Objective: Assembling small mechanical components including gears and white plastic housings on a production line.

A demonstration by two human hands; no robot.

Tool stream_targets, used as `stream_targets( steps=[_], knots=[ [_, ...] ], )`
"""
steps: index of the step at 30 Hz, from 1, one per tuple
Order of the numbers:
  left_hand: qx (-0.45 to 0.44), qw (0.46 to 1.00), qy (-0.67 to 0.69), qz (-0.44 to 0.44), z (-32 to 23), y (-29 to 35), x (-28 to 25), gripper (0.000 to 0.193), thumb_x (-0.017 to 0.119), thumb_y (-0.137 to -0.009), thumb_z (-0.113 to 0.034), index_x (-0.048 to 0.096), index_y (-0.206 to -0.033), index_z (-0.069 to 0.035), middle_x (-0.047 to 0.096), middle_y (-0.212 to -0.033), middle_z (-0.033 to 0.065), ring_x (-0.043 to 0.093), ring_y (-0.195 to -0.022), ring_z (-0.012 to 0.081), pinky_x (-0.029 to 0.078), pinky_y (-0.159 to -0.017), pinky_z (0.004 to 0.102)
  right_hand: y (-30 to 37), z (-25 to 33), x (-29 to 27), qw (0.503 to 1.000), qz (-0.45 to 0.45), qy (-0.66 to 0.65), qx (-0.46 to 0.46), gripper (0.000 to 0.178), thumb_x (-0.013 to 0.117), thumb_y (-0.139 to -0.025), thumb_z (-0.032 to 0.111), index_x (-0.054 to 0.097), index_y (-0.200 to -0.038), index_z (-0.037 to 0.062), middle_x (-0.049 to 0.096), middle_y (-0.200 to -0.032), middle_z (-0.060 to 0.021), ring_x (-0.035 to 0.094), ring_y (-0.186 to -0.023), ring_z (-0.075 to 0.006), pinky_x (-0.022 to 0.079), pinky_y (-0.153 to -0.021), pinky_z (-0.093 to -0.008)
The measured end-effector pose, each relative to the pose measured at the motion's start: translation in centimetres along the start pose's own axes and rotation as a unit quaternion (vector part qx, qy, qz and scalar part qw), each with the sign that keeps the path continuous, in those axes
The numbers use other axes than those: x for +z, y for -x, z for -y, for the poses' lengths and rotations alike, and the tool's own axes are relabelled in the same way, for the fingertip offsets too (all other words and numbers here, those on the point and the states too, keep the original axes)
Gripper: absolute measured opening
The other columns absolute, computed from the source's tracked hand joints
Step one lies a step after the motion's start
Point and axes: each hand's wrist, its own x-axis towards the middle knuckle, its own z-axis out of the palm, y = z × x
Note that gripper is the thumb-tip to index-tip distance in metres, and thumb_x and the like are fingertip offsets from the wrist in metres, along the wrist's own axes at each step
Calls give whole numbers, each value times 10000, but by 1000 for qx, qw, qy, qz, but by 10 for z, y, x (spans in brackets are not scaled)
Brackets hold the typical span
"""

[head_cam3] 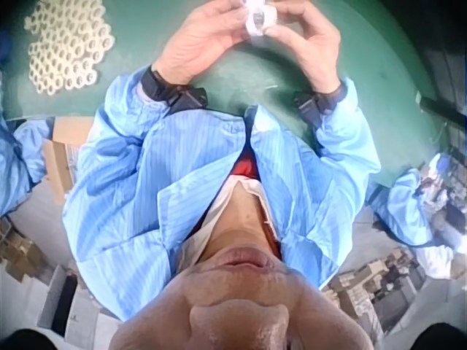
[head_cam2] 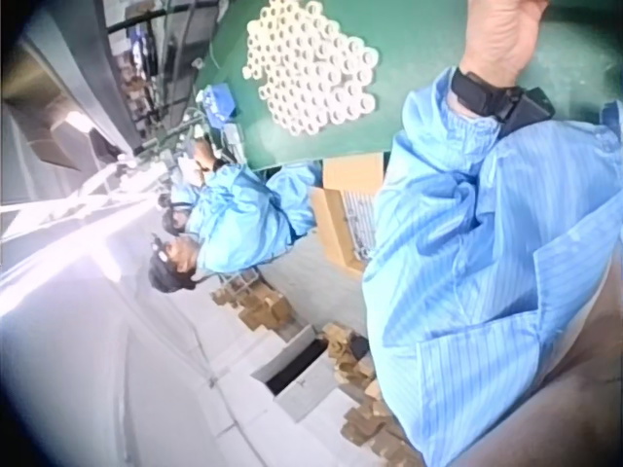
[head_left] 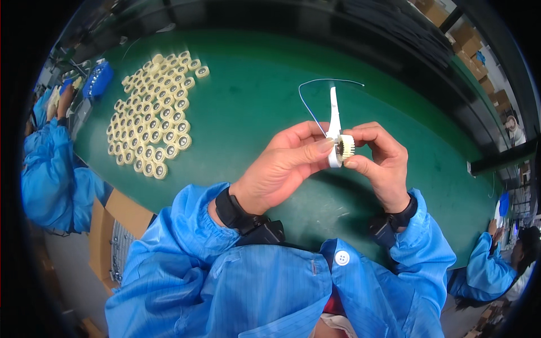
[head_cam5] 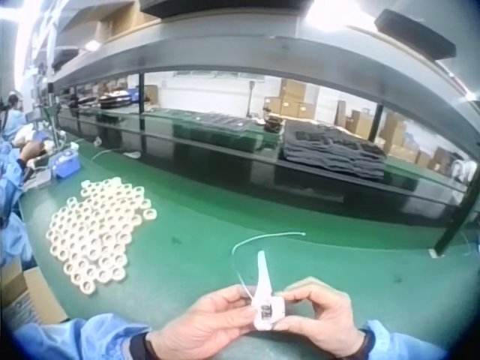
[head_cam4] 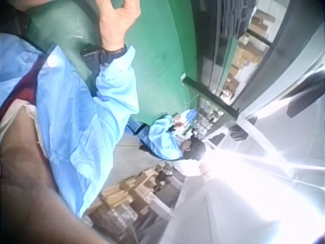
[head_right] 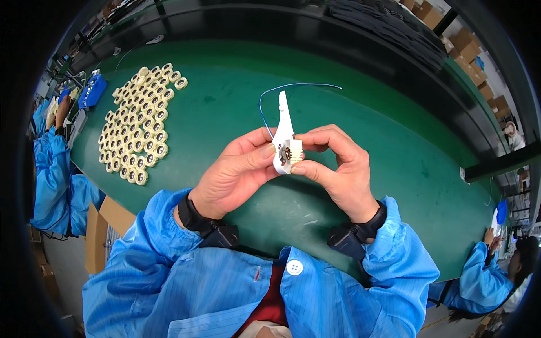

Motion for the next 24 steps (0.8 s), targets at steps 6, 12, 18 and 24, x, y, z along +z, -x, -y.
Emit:
stream_targets(
  steps=[6,12,18,24],
  knots=[
    [6,999,-40,6,1,1,-1,400,614,-919,-163,493,-1253,20,589,-1175,113,579,-1087,183,447,-973,340,-1,3,-2,994,21,87,-62,323,820,-674,99,683,-951,5,640,-881,-53,606,-844,-173,477,-762,-297],
    [-13,995,-97,2,-3,6,-1,371,636,-905,-161,533,-1208,27,628,-1090,93,614,-982,156,485,-893,295,-2,12,1,954,45,224,-192,356,840,-624,140,677,-909,2,638,-798,-64,591,-762,-218,475,-675,-321],
    [-42,995,-92,15,-3,6,-9,363,622,-913,-167,551,-1203,39,632,-1071,87,611,-956,143,492,-868,282,-1,16,8,924,44,299,-233,312,825,-604,150,657,-826,11,621,-785,-74,566,-723,-245,467,-618,-342],
    [-85,994,-62,20,3,6,-8,372,559,-957,-188,515,-1254,33,623,-1079,87,606,-973,137,496,-880,287,3,15,9,909,83,338,-231,282,804,-623,162,622,-788,24,588,-777,-75,556,-746,-263,460,-647,-350]
  ],
)
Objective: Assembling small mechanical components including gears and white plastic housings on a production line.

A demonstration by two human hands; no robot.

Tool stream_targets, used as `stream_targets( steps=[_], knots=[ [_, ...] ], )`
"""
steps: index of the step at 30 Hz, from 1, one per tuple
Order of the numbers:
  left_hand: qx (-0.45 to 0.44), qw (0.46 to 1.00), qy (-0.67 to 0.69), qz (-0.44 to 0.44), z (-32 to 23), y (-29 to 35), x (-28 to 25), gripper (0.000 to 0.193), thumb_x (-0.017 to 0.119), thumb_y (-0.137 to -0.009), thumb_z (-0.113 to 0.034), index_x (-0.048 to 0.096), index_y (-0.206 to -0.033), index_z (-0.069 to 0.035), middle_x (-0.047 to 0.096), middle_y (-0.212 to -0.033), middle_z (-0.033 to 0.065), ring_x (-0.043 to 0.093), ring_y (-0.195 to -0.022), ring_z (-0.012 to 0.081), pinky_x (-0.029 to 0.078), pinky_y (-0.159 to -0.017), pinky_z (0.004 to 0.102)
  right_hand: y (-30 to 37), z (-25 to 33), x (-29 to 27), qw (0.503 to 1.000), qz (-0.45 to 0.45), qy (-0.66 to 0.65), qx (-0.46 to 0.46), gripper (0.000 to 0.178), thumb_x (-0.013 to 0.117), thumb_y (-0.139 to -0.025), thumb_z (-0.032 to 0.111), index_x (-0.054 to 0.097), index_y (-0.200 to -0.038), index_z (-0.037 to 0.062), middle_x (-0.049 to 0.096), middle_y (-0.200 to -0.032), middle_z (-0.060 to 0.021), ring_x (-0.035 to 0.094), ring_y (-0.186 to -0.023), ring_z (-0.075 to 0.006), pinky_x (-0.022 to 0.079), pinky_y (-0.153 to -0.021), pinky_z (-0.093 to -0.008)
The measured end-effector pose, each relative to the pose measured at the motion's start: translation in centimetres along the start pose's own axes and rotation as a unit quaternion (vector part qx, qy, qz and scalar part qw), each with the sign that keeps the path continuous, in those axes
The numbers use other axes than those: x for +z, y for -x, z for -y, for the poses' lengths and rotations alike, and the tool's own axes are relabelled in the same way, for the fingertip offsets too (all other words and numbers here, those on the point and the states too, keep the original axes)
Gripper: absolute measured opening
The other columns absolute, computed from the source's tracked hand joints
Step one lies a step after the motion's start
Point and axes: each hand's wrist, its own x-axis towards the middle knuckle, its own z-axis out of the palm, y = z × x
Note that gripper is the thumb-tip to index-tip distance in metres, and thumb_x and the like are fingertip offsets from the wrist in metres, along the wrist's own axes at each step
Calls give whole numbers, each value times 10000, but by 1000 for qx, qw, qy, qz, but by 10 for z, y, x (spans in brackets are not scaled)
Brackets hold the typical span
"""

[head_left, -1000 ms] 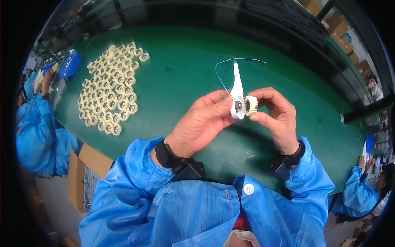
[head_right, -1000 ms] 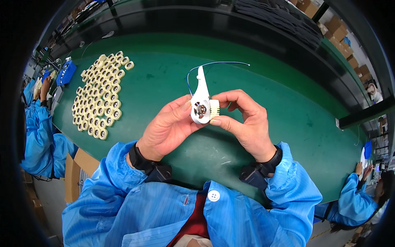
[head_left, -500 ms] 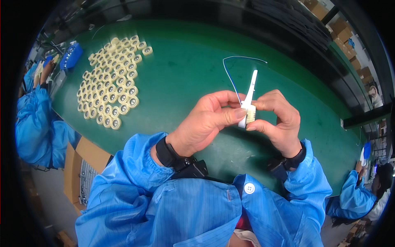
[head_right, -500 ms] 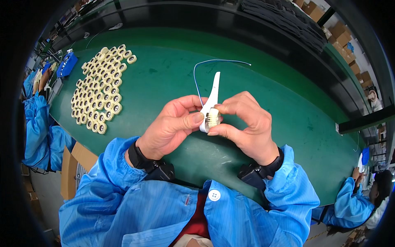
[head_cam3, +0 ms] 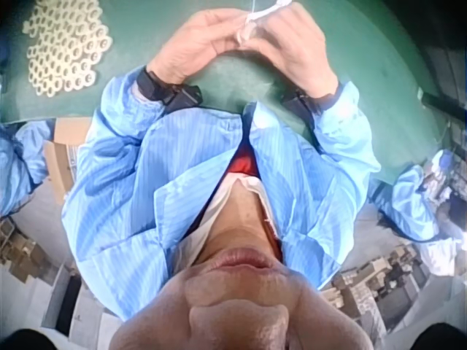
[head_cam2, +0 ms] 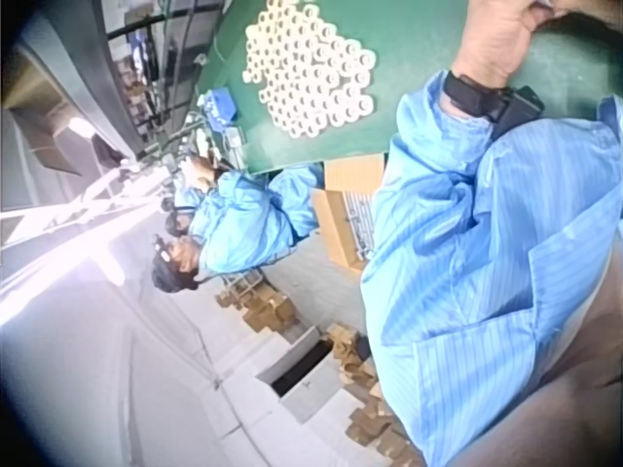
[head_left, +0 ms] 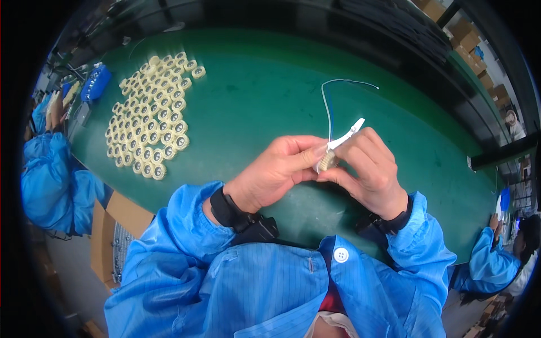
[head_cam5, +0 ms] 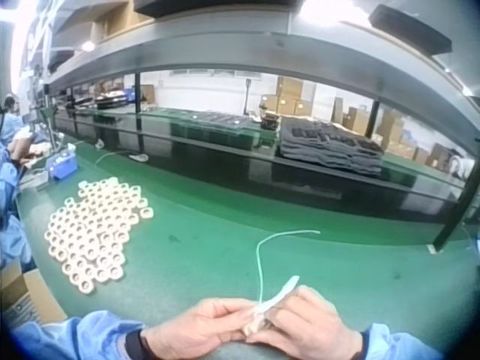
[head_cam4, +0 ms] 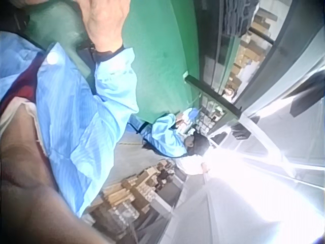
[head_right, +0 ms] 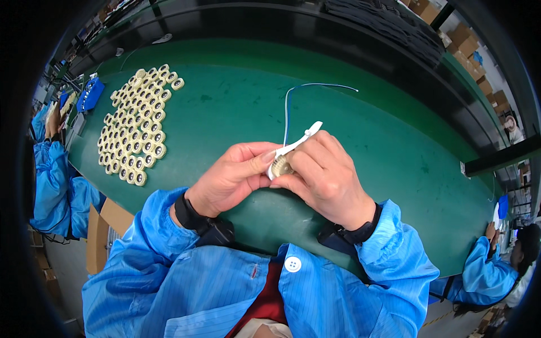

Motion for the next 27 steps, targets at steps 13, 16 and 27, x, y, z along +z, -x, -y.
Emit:
stream_targets(
  steps=[13,16,27],
  knots=[
    [4,986,-152,-71,1,-1,11,303,548,-957,-127,485,-1227,-6,645,-1039,97,669,-870,163,535,-754,257,-6,-30,3,891,-15,-322,318,356,687,-832,84,593,-1171,32,610,-1001,-50,572,-879,-108,472,-780,-252],
    [0,974,-209,-88,4,0,7,525,584,-952,-240,356,-1349,17,640,-1029,100,649,-848,153,513,-724,261,-22,-66,-3,886,-17,-313,341,157,654,-853,67,655,-1006,31,601,-854,18,555,-792,-60,466,-689,-216],
    [-28,952,-304,-29,6,2,6,340,520,-970,-209,493,-1190,49,645,-953,102,658,-830,160,516,-718,292,110,-385,-109,843,-47,163,511,244,703,-796,223,712,-1007,100,687,-891,-140,661,-867,-256,503,-797,-374]
  ],
)
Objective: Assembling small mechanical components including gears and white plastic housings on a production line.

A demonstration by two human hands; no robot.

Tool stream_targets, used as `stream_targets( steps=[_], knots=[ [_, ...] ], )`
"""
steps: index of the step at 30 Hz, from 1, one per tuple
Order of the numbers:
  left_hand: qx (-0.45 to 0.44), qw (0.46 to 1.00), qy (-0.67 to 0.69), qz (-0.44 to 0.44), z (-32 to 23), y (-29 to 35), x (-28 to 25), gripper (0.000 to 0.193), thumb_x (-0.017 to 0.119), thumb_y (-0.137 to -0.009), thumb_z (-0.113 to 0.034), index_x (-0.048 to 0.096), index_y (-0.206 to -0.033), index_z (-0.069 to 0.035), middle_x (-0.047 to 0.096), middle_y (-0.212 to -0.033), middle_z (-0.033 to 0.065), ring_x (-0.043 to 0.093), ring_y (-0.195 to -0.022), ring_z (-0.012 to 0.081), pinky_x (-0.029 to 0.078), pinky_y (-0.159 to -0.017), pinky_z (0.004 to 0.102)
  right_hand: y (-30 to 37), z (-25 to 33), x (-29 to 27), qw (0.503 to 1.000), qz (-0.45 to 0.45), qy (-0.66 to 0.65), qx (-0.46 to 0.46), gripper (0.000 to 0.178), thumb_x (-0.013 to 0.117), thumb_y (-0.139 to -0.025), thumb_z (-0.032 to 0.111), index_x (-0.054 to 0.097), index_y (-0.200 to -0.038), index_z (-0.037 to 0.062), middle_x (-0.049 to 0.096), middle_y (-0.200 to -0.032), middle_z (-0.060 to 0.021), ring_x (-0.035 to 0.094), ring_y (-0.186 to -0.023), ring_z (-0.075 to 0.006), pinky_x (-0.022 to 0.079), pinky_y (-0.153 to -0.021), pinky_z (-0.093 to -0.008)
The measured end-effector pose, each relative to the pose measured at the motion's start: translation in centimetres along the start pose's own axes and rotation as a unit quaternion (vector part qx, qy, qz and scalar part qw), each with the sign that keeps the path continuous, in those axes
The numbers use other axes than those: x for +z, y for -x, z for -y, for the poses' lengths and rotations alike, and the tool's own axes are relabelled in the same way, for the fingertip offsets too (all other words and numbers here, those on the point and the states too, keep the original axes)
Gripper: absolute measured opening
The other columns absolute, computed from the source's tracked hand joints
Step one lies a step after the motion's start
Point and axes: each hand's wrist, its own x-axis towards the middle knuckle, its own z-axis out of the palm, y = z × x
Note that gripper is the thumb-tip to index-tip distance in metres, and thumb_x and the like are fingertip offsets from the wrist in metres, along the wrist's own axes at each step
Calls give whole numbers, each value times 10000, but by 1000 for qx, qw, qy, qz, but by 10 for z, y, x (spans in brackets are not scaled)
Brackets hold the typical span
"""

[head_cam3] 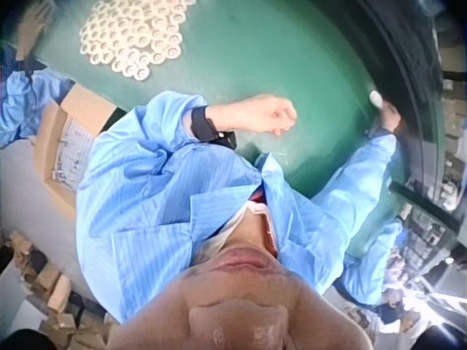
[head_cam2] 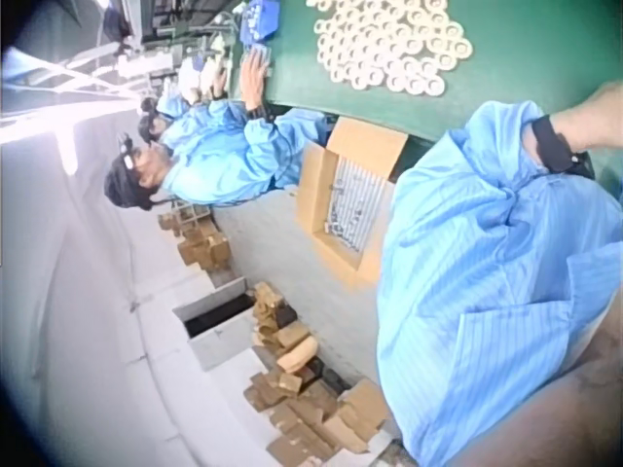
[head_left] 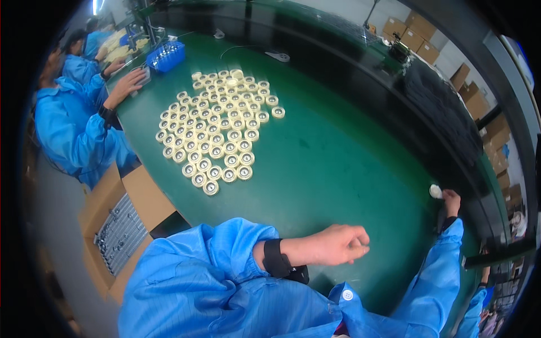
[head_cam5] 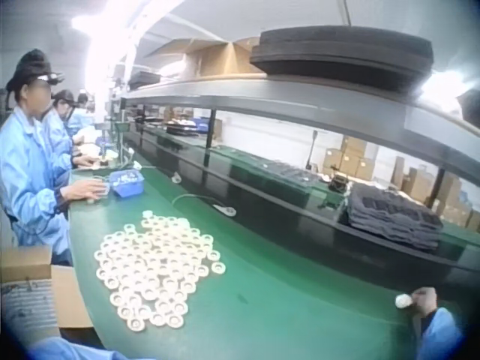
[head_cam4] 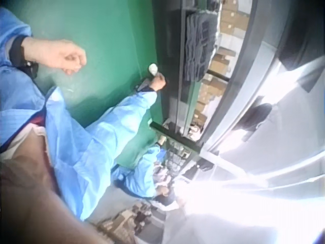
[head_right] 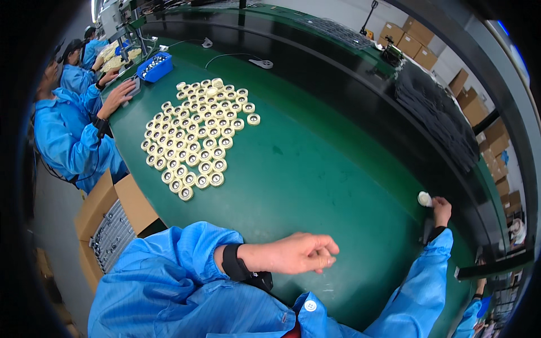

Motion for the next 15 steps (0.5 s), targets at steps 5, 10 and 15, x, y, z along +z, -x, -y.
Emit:
stream_targets(
  steps=[5,10,15],
  knots=[
    [61,996,-45,39,-8,4,4,264,513,-953,-157,527,-1127,41,650,-868,70,644,-794,142,521,-735,287,40,132,17,954,-132,95,-251,399,678,-805,190,628,-1189,97,611,-1174,-180,599,-1062,-323,479,-914,-411],
    [135,987,55,-65,-9,9,2,167,499,-937,-123,569,-970,25,632,-753,76,640,-701,142,516,-624,286,136,358,105,878,207,-286,-323,458,693,-808,145,583,-1245,65,650,-1140,-94,638,-953,-169,505,-845,-307],
    [179,963,159,-121,-24,13,1,176,484,-984,-115,573,-1065,14,585,-789,20,572,-722,60,519,-680,226,180,468,169,846,248,-318,-350,481,737,-755,162,596,-1203,59,618,-1116,-94,615,-900,-195,508,-819,-320]
  ],
)
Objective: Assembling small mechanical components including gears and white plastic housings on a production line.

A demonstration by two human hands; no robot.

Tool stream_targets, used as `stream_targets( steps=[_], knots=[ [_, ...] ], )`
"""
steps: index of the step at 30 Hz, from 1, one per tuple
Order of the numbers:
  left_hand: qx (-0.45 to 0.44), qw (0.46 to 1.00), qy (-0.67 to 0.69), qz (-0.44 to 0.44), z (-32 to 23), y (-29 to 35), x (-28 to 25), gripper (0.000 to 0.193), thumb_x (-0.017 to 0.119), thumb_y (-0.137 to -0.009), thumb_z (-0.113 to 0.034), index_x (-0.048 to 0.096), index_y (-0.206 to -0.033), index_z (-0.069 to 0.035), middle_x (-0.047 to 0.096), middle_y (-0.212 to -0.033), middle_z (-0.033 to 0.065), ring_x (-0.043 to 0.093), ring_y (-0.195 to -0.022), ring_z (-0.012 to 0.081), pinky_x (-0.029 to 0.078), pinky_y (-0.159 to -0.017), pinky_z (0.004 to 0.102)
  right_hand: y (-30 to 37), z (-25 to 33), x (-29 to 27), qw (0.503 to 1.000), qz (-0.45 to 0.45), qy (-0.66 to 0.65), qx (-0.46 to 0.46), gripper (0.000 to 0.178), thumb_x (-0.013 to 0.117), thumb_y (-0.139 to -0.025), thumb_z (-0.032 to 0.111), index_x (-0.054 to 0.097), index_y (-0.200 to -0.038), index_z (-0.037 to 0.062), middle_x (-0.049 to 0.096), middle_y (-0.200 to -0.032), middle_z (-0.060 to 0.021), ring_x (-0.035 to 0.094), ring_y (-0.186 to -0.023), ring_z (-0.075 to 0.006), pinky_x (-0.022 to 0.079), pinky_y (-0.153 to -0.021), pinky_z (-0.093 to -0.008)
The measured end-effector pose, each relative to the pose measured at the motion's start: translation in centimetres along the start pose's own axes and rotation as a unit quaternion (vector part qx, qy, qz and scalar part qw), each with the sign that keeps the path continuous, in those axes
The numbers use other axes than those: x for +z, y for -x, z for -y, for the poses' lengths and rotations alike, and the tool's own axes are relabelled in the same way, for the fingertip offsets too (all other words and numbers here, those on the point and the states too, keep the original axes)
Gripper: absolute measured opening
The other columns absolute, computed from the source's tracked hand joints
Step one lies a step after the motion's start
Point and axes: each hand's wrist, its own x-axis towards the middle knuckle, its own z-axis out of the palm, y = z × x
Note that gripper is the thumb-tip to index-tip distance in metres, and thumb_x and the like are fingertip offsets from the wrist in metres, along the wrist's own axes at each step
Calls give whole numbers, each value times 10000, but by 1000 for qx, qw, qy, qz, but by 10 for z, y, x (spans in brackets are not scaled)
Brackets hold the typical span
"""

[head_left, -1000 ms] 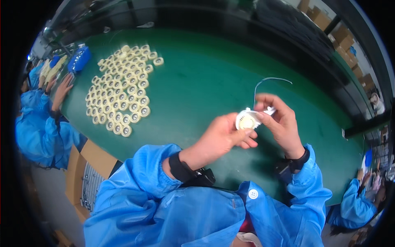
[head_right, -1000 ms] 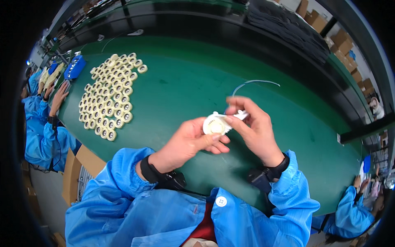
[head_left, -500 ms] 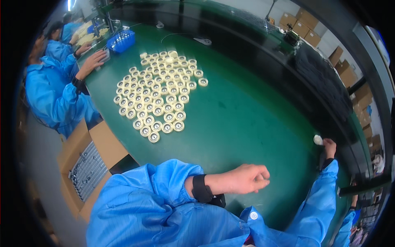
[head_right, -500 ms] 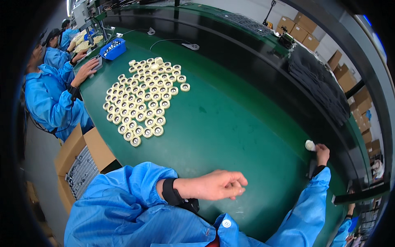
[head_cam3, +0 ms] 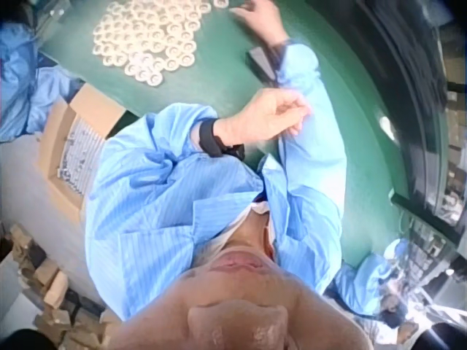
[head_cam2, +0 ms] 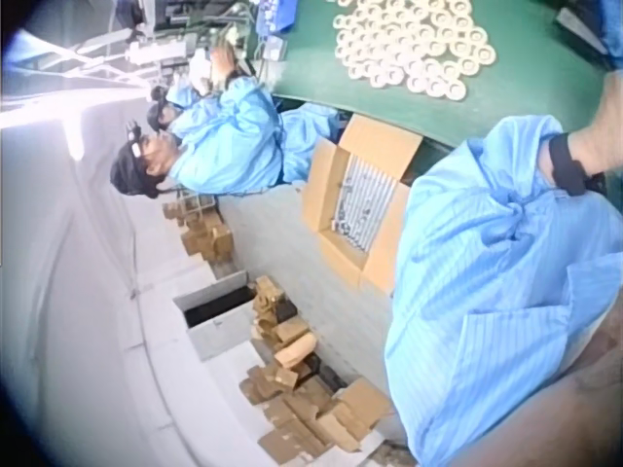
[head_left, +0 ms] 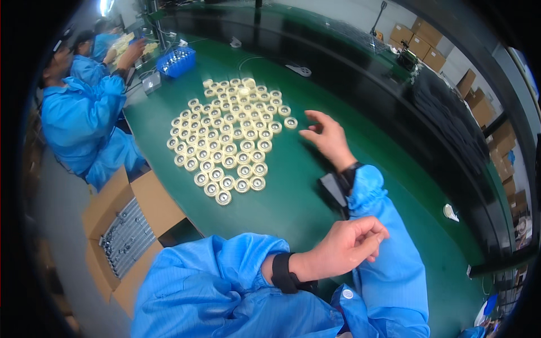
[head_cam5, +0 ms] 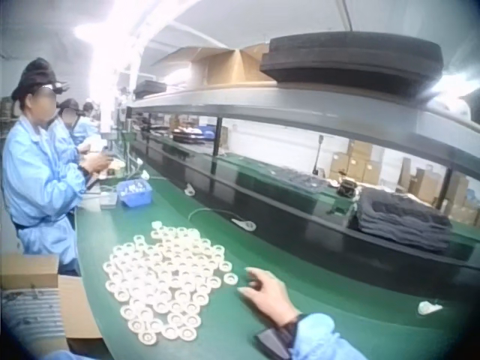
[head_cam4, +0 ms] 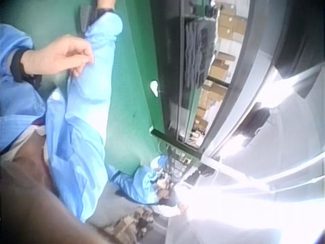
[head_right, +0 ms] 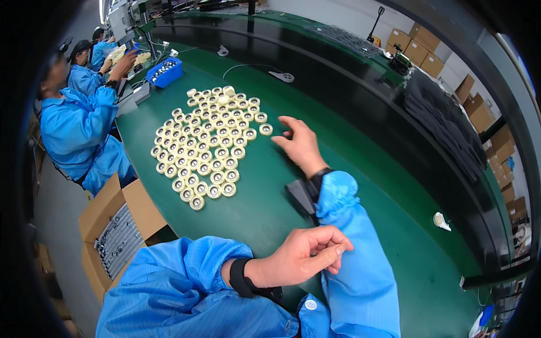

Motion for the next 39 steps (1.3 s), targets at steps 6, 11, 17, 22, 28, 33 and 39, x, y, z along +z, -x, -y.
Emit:
stream_targets(
  steps=[6,11,17,22,28,33,39],
  knots=[
    [41,999,15,-18,-11,5,-7,182,494,-984,-127,576,-1066,13,576,-768,13,565,-716,48,517,-668,217,-22,-2,47,989,-11,146,-25,362,748,-729,160,629,-1063,87,589,-962,-82,580,-832,-249,487,-727,-344],
    [32,999,9,-13,-11,7,-5,180,497,-981,-127,577,-1065,11,583,-799,20,573,-731,56,522,-678,230,19,-9,18,1000,-20,-19,5,279,731,-776,156,627,-1013,52,623,-854,-57,595,-768,-165,485,-712,-276],
    [-12,999,-13,-37,1,0,-9,172,483,-976,-114,567,-1070,5,599,-844,29,591,-743,74,530,-694,241,132,-23,-77,984,-68,-123,109,271,604,-923,167,621,-1144,12,649,-980,-46,595,-828,-79,473,-683,-217],
    [-63,991,-120,-13,3,-54,-27,269,555,-915,-148,504,-1142,-13,597,-880,62,615,-714,117,493,-633,255,234,-22,-151,963,-165,-138,161,275,560,-950,147,557,-1187,7,619,-971,-26,632,-911,-119,463,-686,-212],
    [45,843,-515,-147,21,-201,-77,406,643,-798,-187,531,-1127,23,597,-1016,187,632,-896,272,508,-783,379,275,-20,-171,942,-230,-179,169,270,667,-839,-12,557,-1085,0,607,-956,-26,585,-858,-75,492,-771,-208],
    [-28,661,-723,-199,20,-279,-124,503,615,-763,-182,510,-1209,23,457,-1279,257,440,-1211,430,429,-977,480,275,-28,-168,942,-237,-151,180,269,694,-829,18,586,-1073,-17,593,-925,-19,590,-823,-81,494,-735,-213],
    [-134,514,-814,-234,8,-329,-216,629,484,-881,-264,289,-1458,-105,217,-1519,208,196,-1404,410,248,-1082,580,273,-13,-171,970,-199,83,114,317,635,-877,64,606,-1187,6,552,-923,-57,524,-757,-114,434,-655,-232]
  ],
)
